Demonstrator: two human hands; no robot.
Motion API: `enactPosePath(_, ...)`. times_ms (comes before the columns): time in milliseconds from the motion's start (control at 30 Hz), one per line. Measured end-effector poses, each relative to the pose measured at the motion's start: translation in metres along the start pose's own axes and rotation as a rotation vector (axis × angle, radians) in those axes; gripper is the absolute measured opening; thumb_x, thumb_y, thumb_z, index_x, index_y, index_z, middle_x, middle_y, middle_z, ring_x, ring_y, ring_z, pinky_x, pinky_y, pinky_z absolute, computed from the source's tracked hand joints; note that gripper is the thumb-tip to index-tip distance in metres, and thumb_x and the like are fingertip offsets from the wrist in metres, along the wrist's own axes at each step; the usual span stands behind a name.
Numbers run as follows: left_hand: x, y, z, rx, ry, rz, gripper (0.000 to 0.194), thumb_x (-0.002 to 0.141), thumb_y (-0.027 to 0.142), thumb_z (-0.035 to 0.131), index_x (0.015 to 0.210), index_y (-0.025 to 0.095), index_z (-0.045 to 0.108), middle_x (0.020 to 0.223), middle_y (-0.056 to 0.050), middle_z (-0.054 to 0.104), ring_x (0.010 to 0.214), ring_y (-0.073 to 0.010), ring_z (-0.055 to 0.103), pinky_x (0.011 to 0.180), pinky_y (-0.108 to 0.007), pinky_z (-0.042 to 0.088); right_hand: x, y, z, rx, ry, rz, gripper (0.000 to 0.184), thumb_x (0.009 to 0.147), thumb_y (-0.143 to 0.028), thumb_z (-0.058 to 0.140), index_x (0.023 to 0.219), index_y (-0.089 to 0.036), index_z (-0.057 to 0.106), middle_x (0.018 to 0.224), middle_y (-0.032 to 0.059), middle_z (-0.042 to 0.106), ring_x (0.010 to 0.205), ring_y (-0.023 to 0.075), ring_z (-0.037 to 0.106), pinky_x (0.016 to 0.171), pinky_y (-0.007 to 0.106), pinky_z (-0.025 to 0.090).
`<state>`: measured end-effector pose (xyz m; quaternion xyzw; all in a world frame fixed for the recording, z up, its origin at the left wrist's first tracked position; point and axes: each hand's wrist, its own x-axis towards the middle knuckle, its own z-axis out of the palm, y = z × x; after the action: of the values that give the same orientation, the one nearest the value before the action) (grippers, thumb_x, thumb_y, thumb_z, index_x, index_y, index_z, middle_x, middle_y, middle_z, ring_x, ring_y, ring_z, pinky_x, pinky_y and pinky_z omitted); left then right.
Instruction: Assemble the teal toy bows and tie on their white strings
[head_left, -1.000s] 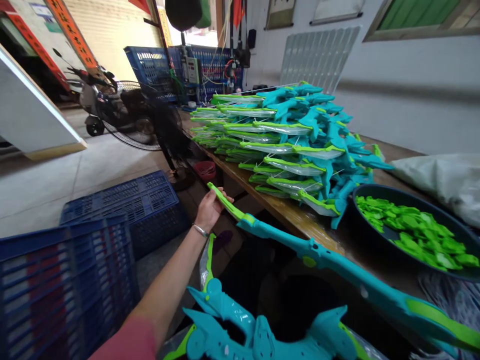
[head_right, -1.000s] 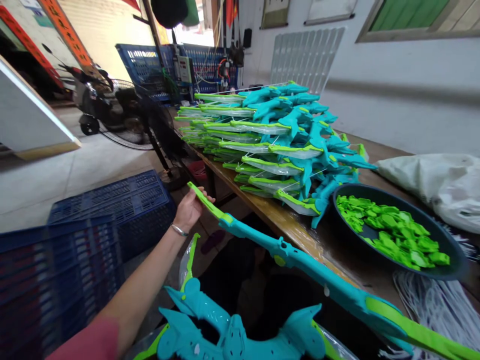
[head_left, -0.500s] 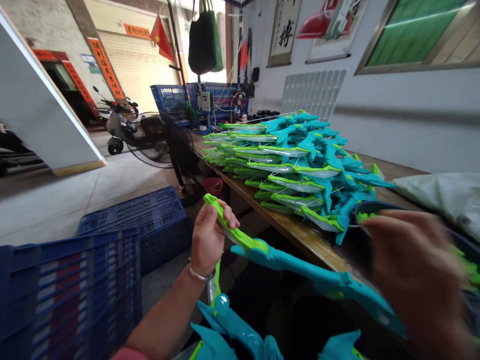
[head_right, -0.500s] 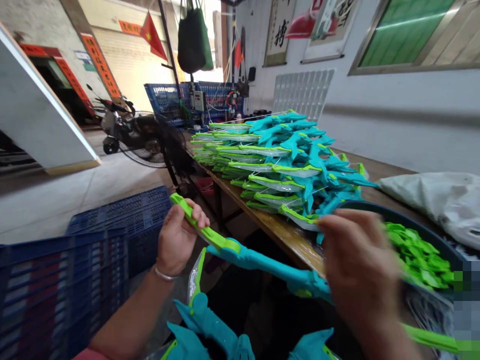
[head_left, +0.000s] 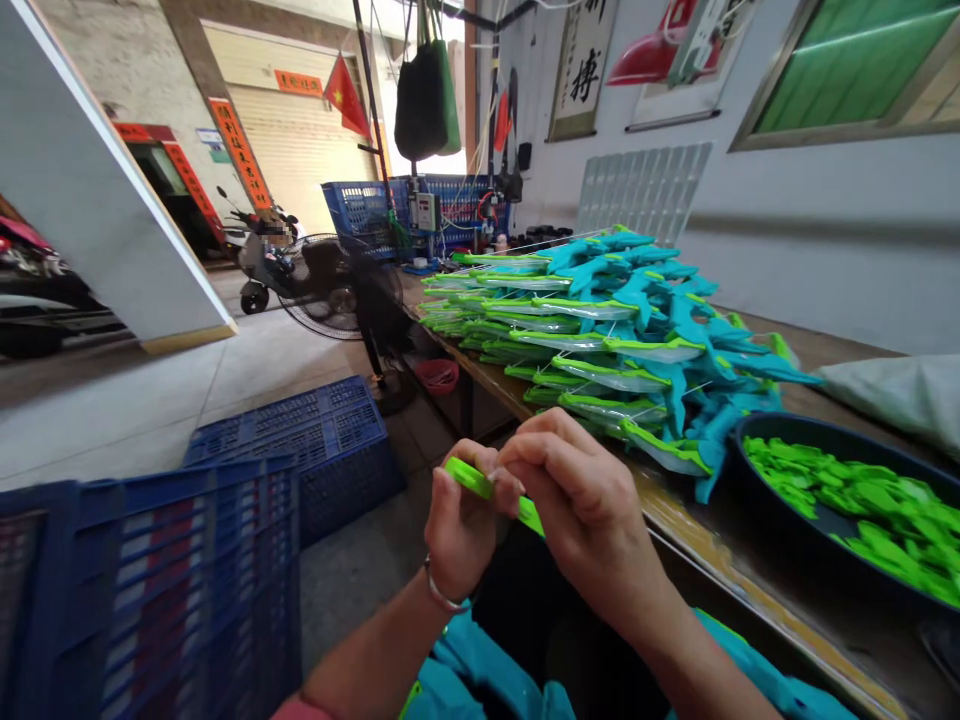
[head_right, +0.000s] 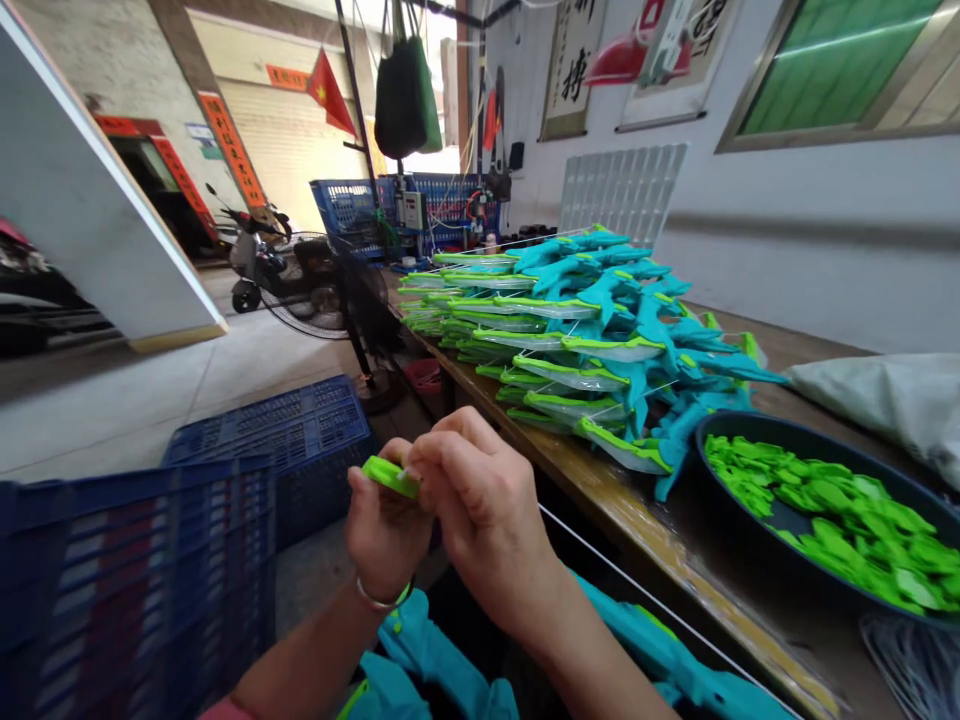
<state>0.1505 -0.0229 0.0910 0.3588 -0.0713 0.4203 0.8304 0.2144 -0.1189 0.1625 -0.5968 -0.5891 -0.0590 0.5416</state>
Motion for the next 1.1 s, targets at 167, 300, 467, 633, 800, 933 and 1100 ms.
enactPosePath(167,-0.009,-0.002,-0.006,-0.105,-0.024,-0.056,0.044,0.09,0.063,0.058,0.082,0.02,0.067,0.064,-0.001,0.053,0.059,-0.0149,0.048,0.058,-0.027,0.041,-0.005,0.002,0.017,0.022,-0.006,-0.011,0.02,0.102,-0.013,0.049,0.092,-0.02,0.065,0.084,0.0024,0.056,0.076,0.0137,0.057,0.061,0.024,0.046)
enactPosePath(300,-0.012,-0.004,-0.012,-0.104,-0.008,-0.059,0.044,0.09,0.064,0.057,0.081,0.021,0.063,0.065,-0.001,0.051,0.06,-0.0153,0.046,0.059,-0.028,0.041,-0.007,0.005,0.023,0.028,-0.012,0.002,0.019,0.102,-0.013,0.05,0.092,-0.02,0.065,0.085,0.0016,0.053,0.073,0.0123,0.056,0.059,0.023,0.045)
enactPosePath(467,-0.011,-0.007,-0.015,-0.1,-0.002,-0.055,0.044,0.091,0.063,0.056,0.078,0.021,0.059,0.066,0.0,0.047,0.059,-0.0145,0.043,0.057,-0.027,0.038,-0.006,0.007,0.026,0.049,-0.044,0.005,0.019,0.103,-0.013,0.049,0.093,-0.019,0.064,0.086,0.0014,0.053,0.072,0.0112,0.053,0.06,0.022,0.043)
enactPosePath(633,-0.008,-0.007,-0.014,-0.084,0.0,-0.042,0.046,0.091,0.064,0.055,0.077,0.021,0.058,0.065,-0.001,0.047,0.06,-0.0152,0.043,0.056,-0.028,0.036,-0.005,0.007,0.023,0.075,-0.091,0.006,0.019,0.103,-0.012,0.048,0.096,-0.019,0.065,0.084,0.0015,0.052,0.073,0.0121,0.052,0.06,0.023,0.042)
enactPosePath(800,-0.007,-0.007,-0.014,-0.115,-0.015,-0.052,0.046,0.09,0.064,0.056,0.078,0.02,0.062,0.064,-0.001,0.047,0.059,-0.0148,0.043,0.055,-0.027,0.035,-0.003,0.009,0.022,0.108,-0.118,0.048,0.02,0.104,-0.013,0.048,0.094,-0.018,0.065,0.084,0.001,0.05,0.073,0.0116,0.051,0.06,0.024,0.041)
enactPosePath(933,-0.007,-0.008,-0.015,-0.139,-0.012,-0.043,0.044,0.091,0.061,0.058,0.082,0.019,0.066,0.067,0.0,0.049,0.06,-0.0136,0.044,0.057,-0.025,0.036,-0.001,0.011,0.024,0.097,-0.129,0.044,0.021,0.104,-0.015,0.05,0.088,-0.017,0.064,0.084,0.0013,0.051,0.075,0.0114,0.051,0.061,0.023,0.041)
enactPosePath(1100,-0.006,-0.01,-0.016,-0.161,-0.04,-0.024,0.043,0.095,0.057,0.054,0.085,0.018,0.067,0.07,0.0,0.05,0.063,-0.0132,0.044,0.06,-0.024,0.037,0.0,0.012,0.021,0.088,-0.134,-0.001,0.02,0.103,-0.013,0.051,0.09,-0.016,0.067,0.085,0.0011,0.052,0.075,0.0095,0.052,0.061,0.019,0.041)
